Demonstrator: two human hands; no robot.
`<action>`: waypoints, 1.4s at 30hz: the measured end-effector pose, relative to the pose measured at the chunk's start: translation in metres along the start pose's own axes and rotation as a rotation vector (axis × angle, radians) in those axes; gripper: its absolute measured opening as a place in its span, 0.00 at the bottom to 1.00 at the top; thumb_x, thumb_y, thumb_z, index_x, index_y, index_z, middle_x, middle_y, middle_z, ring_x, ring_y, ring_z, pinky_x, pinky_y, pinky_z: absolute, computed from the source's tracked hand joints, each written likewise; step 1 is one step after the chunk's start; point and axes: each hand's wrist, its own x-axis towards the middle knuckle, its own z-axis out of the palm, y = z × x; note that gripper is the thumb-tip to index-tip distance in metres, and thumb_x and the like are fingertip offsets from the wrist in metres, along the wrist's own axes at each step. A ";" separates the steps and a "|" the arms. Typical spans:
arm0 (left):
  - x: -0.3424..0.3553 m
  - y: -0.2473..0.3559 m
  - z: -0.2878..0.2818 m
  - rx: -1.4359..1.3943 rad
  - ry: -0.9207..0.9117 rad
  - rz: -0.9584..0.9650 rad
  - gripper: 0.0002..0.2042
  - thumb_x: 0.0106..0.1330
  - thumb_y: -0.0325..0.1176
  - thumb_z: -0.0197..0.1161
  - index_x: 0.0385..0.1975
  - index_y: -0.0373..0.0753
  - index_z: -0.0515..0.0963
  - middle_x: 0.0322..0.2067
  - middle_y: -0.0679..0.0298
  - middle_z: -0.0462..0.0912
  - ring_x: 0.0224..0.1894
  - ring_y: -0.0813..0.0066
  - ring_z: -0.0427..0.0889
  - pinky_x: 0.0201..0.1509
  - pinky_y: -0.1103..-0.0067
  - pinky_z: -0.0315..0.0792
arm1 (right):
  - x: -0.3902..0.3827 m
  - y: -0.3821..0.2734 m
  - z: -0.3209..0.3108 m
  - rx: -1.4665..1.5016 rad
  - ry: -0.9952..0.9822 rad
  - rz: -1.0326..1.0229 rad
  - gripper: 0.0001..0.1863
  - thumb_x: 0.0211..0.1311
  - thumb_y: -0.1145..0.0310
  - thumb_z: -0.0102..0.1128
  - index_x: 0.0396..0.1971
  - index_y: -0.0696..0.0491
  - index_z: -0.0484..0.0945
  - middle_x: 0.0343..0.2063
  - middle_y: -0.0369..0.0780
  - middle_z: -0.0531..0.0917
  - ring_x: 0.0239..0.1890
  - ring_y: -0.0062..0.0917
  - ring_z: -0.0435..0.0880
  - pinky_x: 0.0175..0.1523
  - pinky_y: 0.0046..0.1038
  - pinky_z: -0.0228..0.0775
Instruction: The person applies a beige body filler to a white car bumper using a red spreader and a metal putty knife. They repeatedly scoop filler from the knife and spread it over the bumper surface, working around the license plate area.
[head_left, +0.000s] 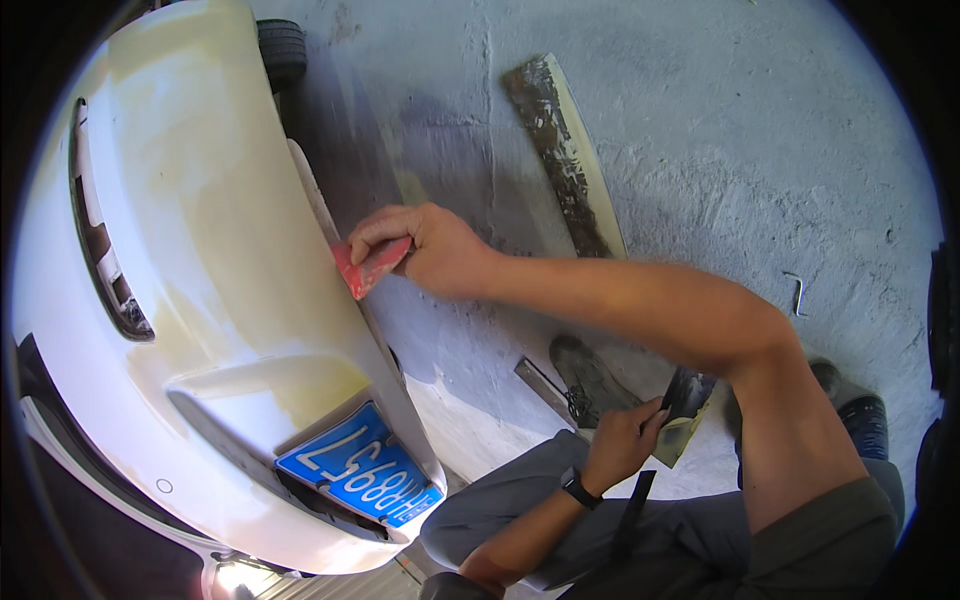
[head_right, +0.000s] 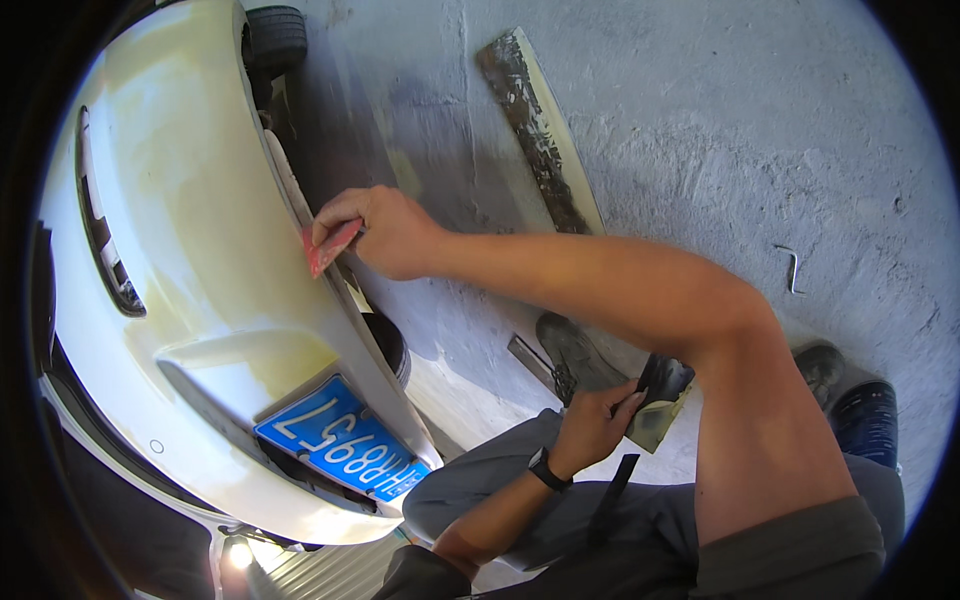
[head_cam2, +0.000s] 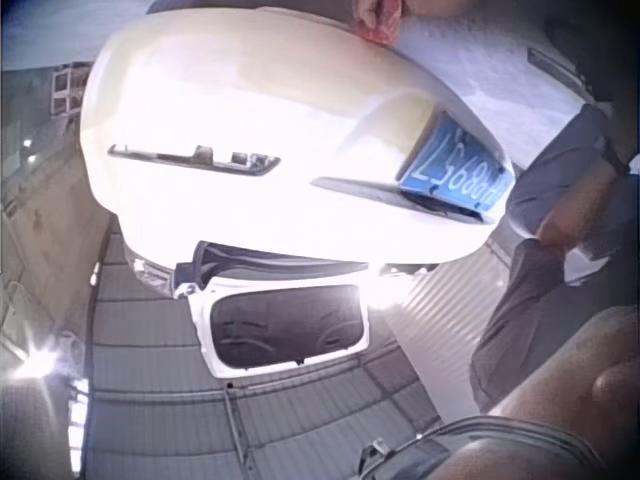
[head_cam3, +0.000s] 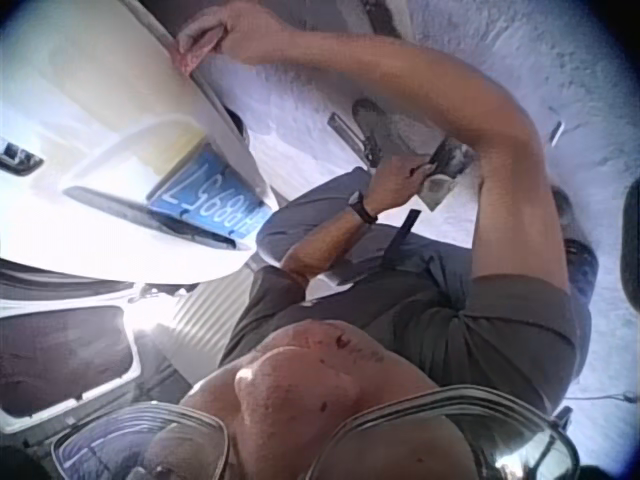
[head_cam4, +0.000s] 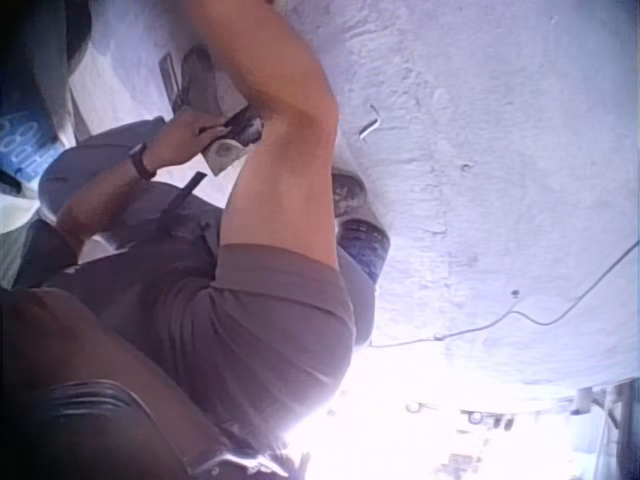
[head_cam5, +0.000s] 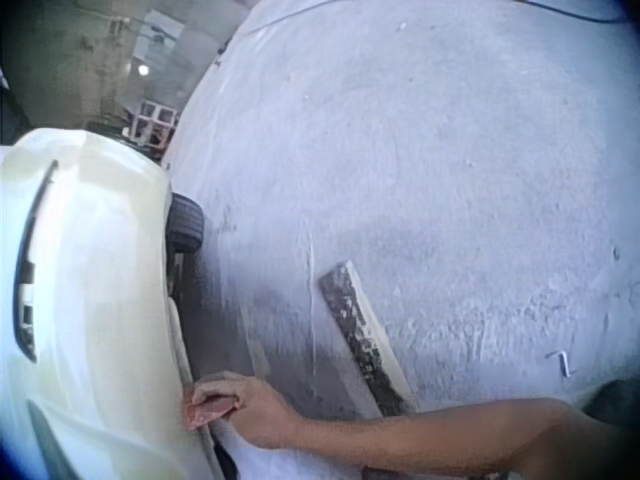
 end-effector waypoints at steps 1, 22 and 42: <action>0.000 0.000 0.000 0.000 -0.005 -0.011 0.11 0.72 0.31 0.64 0.51 0.36 0.84 0.29 0.43 0.82 0.29 0.46 0.84 0.29 0.71 0.74 | -0.006 0.001 0.003 -0.016 -0.011 0.034 0.15 0.54 0.88 0.61 0.39 0.56 0.85 0.47 0.42 0.86 0.52 0.32 0.83 0.60 0.29 0.73; 0.006 0.004 0.004 0.001 0.036 0.201 0.10 0.71 0.31 0.60 0.47 0.37 0.83 0.31 0.42 0.81 0.35 0.37 0.78 0.38 0.57 0.73 | -0.051 -0.025 -0.006 -0.259 -0.343 0.161 0.17 0.58 0.85 0.59 0.46 0.55 0.84 0.40 0.43 0.88 0.44 0.33 0.88 0.52 0.31 0.78; 0.026 0.175 -0.121 -0.207 0.275 0.469 0.14 0.75 0.37 0.63 0.44 0.29 0.83 0.28 0.58 0.85 0.28 0.69 0.82 0.33 0.71 0.74 | -0.036 -0.387 -0.125 -0.767 0.246 -0.084 0.08 0.70 0.78 0.61 0.46 0.60 0.82 0.35 0.29 0.83 0.34 0.10 0.74 0.41 0.18 0.68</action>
